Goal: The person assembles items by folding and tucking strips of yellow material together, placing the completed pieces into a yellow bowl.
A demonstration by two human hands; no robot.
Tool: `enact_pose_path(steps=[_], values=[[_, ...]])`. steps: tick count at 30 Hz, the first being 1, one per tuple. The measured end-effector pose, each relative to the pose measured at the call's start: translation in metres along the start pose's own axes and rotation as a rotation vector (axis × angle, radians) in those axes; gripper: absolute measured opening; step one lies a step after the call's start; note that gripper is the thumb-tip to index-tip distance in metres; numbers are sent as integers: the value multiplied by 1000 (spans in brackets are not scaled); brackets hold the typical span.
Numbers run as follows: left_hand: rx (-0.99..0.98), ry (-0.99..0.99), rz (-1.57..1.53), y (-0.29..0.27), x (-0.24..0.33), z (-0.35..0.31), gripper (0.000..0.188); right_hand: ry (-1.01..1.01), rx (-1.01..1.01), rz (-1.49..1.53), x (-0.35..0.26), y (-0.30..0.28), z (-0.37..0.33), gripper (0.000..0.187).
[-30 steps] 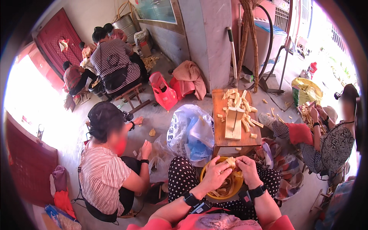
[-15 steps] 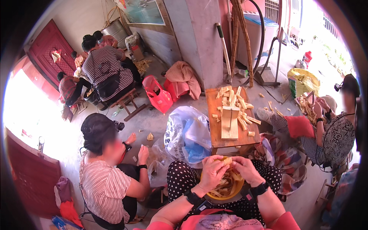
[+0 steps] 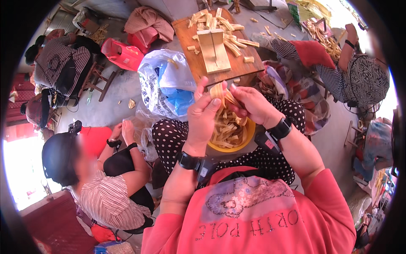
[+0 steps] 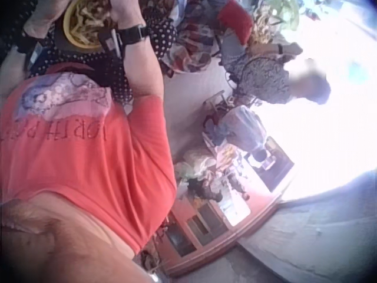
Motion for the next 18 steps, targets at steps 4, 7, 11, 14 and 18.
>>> enact_pose_path(steps=[4,7,11,14,18], values=[[-340,423,722,13,-1,-9,25,314,-243,36,31,-35,15,45],[-381,494,896,18,-7,-12,26,328,-434,287,48,-37,29,38],[-295,428,966,15,-30,-20,29,55,-229,515,53,-20,44,27],[-152,301,705,13,-44,-22,36,-178,108,381,42,7,34,28],[-235,226,627,-2,-42,-16,39,-340,49,133,45,-18,29,28]])
Point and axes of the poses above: each hand's wrist, its own z-axis towards the middle knuckle, its own y-axis out of the palm, x = y × z, the point moved 1 cm from there along z, towards the middle knuckle, and after that the axes turned 12 degrees about y, right-handed, at the moved point
